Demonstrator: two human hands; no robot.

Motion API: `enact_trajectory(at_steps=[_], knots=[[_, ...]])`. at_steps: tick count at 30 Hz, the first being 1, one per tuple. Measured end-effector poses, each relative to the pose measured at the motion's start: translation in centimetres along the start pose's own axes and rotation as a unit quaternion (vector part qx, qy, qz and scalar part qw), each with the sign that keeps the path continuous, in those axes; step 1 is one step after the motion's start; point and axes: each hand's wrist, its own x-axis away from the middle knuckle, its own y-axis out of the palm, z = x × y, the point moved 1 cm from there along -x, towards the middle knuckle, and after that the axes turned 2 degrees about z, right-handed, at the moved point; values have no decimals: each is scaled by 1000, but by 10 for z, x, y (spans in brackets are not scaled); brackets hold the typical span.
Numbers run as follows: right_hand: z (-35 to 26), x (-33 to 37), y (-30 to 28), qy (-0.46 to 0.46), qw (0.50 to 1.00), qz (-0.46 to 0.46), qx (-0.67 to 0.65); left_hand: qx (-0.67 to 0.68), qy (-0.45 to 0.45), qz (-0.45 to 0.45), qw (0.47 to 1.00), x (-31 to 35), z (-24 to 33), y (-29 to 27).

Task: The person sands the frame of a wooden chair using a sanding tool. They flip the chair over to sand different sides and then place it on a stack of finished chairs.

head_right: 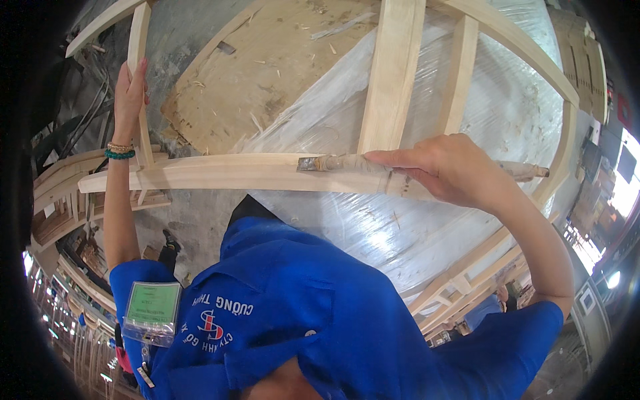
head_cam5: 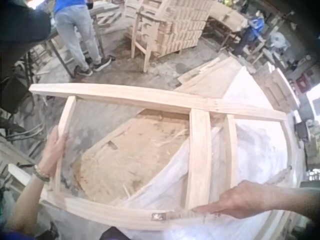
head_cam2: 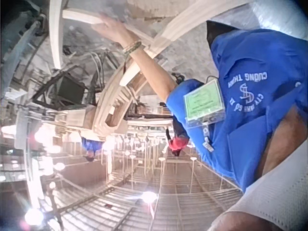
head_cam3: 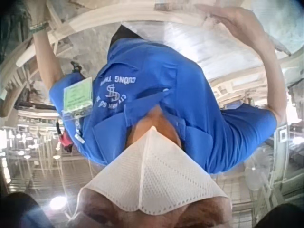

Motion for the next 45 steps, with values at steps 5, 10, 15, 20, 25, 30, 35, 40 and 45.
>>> enact_trajectory(at_steps=[5,10,15,20,25,30,35,40,45], knots=[[6,-7,2,-23,999,18,-29,-31,4,8,999,-2,-3,0],[8,-8,8,-28,999,20,-29,-35,11,8,999,-5,-3,2],[2,-13,21,-36,998,45,6,-33,22,3,999,-9,-2,3],[21,-17,45,59,919,33,-388,-40,31,-3,999,-11,-4,4],[20,-10,37,-33,974,105,-197,-33,45,-3,998,-10,-7,3],[-4,-6,18,-2,998,39,-53,-32,46,6,998,-10,-6,3],[4,-12,36,-35,978,96,-182,-25,41,-4,999,-11,-9,3],[-19,-9,12,-7,999,35,16,-26,43,-13,999,-11,-11,2],[-13,-32,38,-68,991,86,-83,-48,46,-3,998,-11,-9,1]])
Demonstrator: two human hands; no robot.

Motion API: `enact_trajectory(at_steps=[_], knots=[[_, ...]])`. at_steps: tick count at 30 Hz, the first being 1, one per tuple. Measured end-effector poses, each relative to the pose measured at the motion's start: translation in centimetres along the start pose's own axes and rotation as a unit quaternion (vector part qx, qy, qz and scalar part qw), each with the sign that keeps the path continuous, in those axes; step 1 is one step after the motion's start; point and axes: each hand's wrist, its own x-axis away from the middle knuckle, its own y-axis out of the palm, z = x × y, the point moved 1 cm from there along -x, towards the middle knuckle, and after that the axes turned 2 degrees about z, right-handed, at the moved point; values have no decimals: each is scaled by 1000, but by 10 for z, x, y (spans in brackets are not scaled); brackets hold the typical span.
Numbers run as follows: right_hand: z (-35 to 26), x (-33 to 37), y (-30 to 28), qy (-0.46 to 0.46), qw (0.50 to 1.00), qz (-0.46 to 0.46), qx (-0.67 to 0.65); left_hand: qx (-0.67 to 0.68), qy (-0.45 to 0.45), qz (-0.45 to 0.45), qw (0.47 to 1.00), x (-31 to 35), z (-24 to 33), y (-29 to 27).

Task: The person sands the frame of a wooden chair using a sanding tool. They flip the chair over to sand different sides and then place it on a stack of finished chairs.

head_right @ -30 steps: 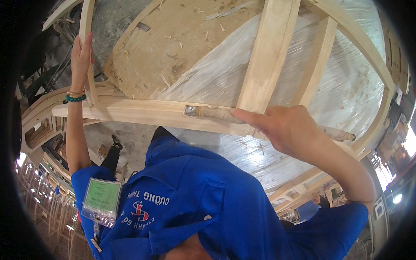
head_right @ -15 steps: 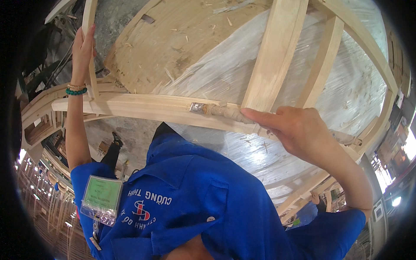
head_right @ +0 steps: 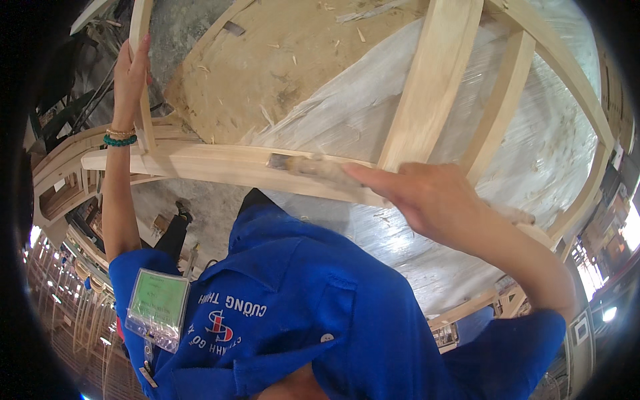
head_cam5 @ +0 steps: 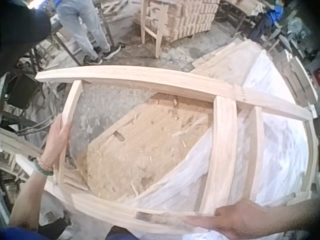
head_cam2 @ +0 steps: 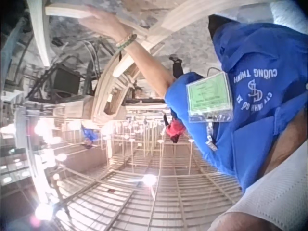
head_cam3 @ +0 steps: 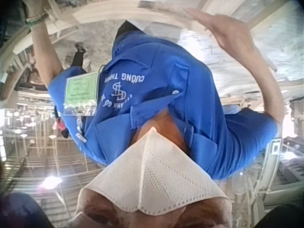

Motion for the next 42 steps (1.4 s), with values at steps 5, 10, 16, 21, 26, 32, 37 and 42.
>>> enact_trajectory(at_steps=[5,10,16,21,26,32,37,42], knots=[[9,-18,-11,-6,992,108,-67,20,-4,1,1000,1,2,4],[-3,5,-34,68,997,-23,30,36,5,-7,999,2,-3,1],[-17,11,-38,83,990,-55,102,26,10,-3,1000,4,1,2],[-7,10,-21,43,999,24,-17,8,-4,15,1000,2,1,2],[-11,11,-23,58,996,-31,66,0,1,4,1000,0,-2,1],[-2,11,2,26,999,17,14,0,0,7,1000,1,-5,-1],[6,-23,28,31,950,207,-231,-25,-1,0,1000,-2,-6,2],[-4,29,-21,201,786,273,-517,-23,1,0,1000,4,3,1]])
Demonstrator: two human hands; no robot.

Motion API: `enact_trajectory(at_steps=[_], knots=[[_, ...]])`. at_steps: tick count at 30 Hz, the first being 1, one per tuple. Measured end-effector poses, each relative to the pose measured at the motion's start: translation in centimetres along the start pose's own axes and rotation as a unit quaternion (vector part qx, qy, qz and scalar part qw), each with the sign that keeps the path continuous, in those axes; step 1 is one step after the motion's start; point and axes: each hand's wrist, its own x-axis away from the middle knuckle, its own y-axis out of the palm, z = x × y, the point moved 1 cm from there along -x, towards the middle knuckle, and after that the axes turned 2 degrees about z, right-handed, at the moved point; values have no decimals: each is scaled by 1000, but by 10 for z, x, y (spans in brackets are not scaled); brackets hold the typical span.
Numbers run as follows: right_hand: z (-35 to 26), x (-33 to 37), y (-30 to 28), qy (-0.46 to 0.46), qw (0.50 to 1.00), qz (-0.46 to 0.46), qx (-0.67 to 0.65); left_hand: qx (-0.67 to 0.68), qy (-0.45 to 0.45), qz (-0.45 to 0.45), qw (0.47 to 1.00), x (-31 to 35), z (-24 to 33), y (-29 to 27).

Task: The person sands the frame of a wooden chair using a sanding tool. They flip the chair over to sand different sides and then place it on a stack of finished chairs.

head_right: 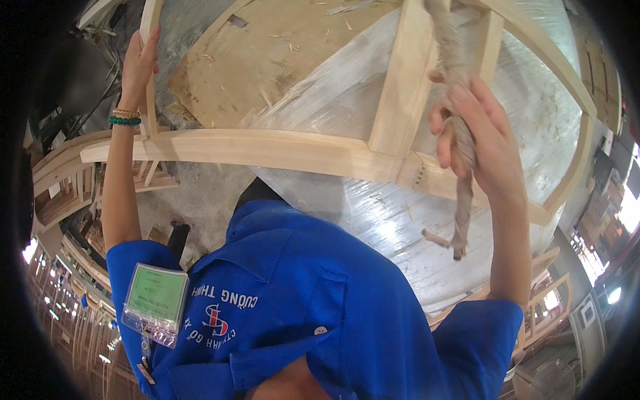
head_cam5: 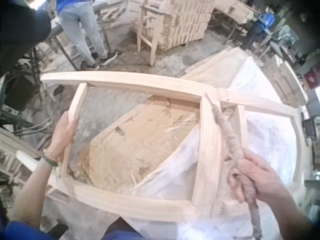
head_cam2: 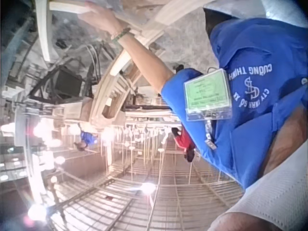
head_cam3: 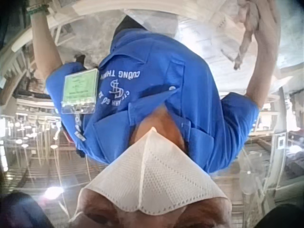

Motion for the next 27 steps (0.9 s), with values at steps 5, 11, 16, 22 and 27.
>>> enact_trajectory(at_steps=[5,11,16,22,27], knots=[[24,69,-29,22,999,-28,39,-25,29,12,999,-3,-7,1],[82,135,-18,-40,947,-58,315,-43,101,6,994,3,-26,-27],[107,177,-6,-114,848,-97,509,-451,62,298,839,43,-88,-94],[133,184,-5,-134,759,-94,630,-105,-133,408,897,97,-195,-147],[121,166,17,-177,752,-113,625,362,-83,384,845,97,-193,-135]])
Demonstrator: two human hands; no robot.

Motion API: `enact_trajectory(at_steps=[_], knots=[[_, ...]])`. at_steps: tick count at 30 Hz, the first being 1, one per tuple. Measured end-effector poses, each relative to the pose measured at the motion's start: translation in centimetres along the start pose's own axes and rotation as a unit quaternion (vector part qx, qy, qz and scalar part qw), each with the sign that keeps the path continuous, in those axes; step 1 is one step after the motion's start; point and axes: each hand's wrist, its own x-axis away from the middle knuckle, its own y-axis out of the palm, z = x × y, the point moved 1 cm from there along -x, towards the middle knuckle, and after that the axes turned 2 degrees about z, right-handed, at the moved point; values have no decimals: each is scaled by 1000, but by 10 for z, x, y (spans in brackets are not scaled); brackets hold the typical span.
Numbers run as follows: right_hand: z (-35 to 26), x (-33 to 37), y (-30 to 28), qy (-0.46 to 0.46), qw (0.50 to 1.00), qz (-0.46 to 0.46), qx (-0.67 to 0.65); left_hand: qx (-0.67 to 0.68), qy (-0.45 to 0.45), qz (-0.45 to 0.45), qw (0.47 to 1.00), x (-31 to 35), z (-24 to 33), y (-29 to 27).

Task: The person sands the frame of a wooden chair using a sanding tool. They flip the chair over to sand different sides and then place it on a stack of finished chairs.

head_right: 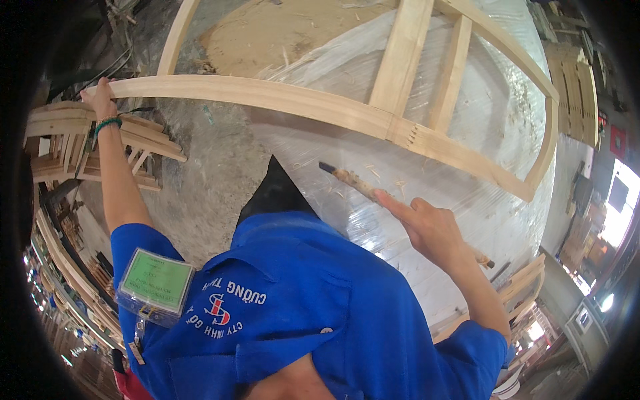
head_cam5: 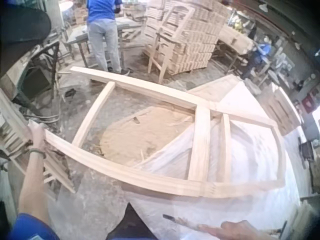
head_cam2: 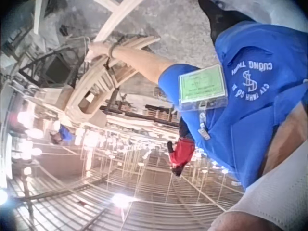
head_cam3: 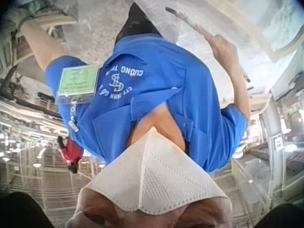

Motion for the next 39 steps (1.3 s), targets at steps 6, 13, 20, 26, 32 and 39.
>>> enact_trajectory(at_steps=[6,13,20,26,32,39], knots=[[-24,-55,-8,-50,994,72,-69,-68,-33,40,996,31,5,-29],[-42,-77,-11,-58,995,71,-27,2,-53,68,996,24,9,-70],[-46,-82,-4,-48,996,81,-3,-27,-111,-37,993,18,16,-55],[-57,-87,-4,-50,997,62,5,-34,-95,-53,993,20,12,-58],[-66,-90,-2,-60,996,63,-3,-23,-96,-43,994,25,11,-64],[-79,-84,13,-96,995,1,-15,-4,-90,-41,995,53,-3,-96]])
